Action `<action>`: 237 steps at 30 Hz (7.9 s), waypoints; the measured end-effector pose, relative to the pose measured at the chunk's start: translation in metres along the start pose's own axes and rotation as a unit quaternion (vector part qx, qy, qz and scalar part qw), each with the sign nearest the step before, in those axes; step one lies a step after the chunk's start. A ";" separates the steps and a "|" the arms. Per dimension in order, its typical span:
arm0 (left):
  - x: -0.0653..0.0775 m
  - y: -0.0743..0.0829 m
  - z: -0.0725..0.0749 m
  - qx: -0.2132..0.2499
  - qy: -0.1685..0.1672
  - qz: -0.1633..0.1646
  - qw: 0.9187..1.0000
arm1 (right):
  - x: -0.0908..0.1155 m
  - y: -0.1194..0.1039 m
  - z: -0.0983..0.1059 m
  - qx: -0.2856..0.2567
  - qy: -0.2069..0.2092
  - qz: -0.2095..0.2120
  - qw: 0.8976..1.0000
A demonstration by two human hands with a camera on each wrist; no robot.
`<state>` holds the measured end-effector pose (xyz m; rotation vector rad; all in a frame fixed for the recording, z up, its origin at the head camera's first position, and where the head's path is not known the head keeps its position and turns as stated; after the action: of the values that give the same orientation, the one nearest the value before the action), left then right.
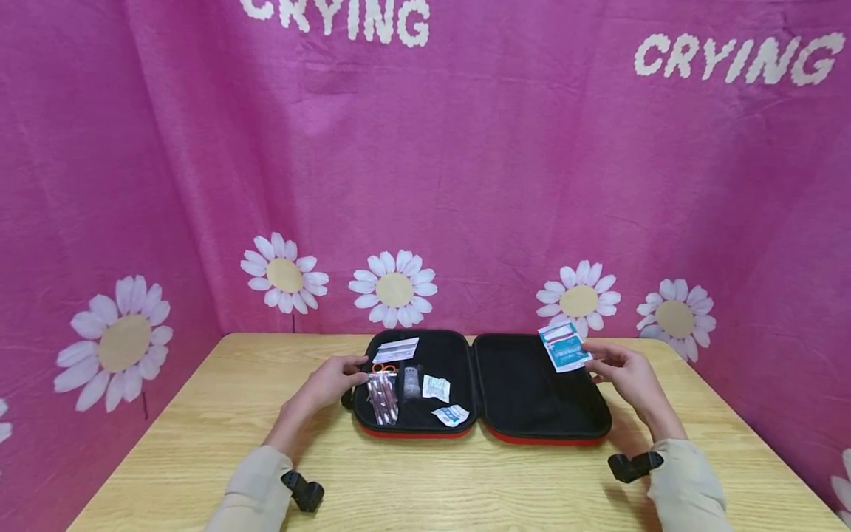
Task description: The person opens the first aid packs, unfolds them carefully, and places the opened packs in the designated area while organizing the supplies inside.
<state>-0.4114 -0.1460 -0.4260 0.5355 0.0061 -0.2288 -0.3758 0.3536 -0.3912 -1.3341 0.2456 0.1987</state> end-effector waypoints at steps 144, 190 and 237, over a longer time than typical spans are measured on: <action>0.001 0.001 0.004 0.005 -0.014 0.000 1.000 | -0.003 0.007 -0.091 0.116 -0.125 -0.061 0.983; -0.005 0.001 0.002 0.027 -0.031 -0.024 0.999 | -0.025 -0.036 -0.154 0.148 -0.145 0.082 0.975; -0.004 0.003 0.000 0.013 -0.016 -0.011 1.000 | -0.022 -0.034 -0.237 0.218 -0.277 0.108 0.930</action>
<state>-0.4150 -0.1423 -0.4240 0.5570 -0.0229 -0.2590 -0.4027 0.1146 -0.4043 -0.7649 -0.0465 0.6564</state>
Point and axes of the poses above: each hand's wrist, its own x-axis away from the middle knuckle, its own z-axis out of the back of the hand, y = z × x, the point moved 6 cm from there along -x, towards the middle knuckle, and after that the axes turned 14 degrees about -x, right-handed, at the moved point
